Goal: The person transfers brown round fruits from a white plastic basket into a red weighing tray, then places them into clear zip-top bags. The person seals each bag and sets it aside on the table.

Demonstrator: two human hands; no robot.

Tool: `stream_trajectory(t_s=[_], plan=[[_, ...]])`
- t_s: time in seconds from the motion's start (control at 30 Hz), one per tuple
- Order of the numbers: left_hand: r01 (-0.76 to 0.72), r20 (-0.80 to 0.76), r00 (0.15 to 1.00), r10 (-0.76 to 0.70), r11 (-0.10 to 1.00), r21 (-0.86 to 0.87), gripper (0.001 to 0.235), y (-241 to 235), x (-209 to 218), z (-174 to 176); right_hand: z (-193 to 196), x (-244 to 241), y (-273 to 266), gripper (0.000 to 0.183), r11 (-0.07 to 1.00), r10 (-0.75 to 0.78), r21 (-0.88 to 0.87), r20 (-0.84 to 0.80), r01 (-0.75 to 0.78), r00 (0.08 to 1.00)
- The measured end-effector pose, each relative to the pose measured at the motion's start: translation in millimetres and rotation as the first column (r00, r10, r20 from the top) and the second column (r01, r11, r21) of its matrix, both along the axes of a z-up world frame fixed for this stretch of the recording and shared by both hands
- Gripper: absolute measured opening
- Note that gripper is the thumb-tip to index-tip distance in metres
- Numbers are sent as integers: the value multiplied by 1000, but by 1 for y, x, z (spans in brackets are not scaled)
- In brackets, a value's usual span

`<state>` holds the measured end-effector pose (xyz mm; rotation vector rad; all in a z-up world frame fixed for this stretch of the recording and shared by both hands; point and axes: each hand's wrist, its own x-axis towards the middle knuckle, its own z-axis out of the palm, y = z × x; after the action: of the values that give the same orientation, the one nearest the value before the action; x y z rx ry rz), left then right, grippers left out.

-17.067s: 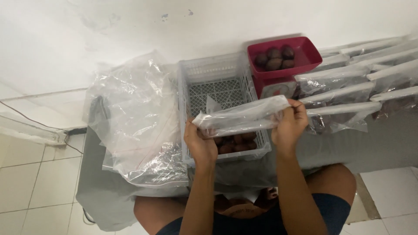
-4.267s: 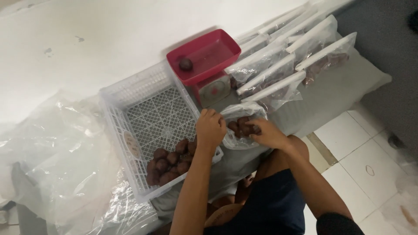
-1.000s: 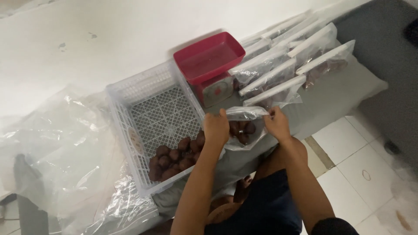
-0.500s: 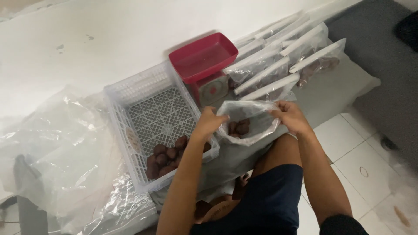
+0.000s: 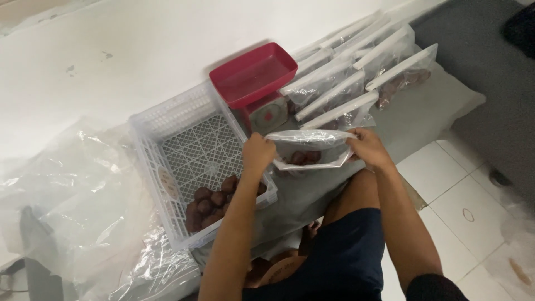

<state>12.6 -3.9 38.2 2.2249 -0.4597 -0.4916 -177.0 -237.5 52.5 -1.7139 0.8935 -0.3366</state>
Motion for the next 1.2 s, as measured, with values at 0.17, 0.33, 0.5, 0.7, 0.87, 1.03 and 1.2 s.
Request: stream_trajectory(t_s=[0.17,0.33,0.5,0.7,0.87,1.03,1.2], plan=[[-108,-455,890,-33,954,-279,63,14,-17,68,-2,-14,-16,38,924,176,302,208,-234,962],[-71,-396,916,-63,946,-315,59,23,-13,70,-1,-23,-21,31,881,123,398,329,-256,936],[-70,44,996,75,993,-90,21,26,-2,54,-21,-18,-28,18,946,35,295,315,-133,949],[-39,-34,999,37,998,-57,27,28,0,46,-51,-1,-42,22,999,-39,44,253,29,967],[-148,-580,805,-124,905,-398,51,38,2,73,-39,6,-28,22,993,-79,110,276,51,958],[-171,-642,720,-264,830,-532,55,50,-7,94,-15,1,-11,17,871,28,425,455,-245,890],[-144,-440,896,-61,897,-417,33,39,2,56,-38,0,-32,18,999,30,18,255,-36,967]])
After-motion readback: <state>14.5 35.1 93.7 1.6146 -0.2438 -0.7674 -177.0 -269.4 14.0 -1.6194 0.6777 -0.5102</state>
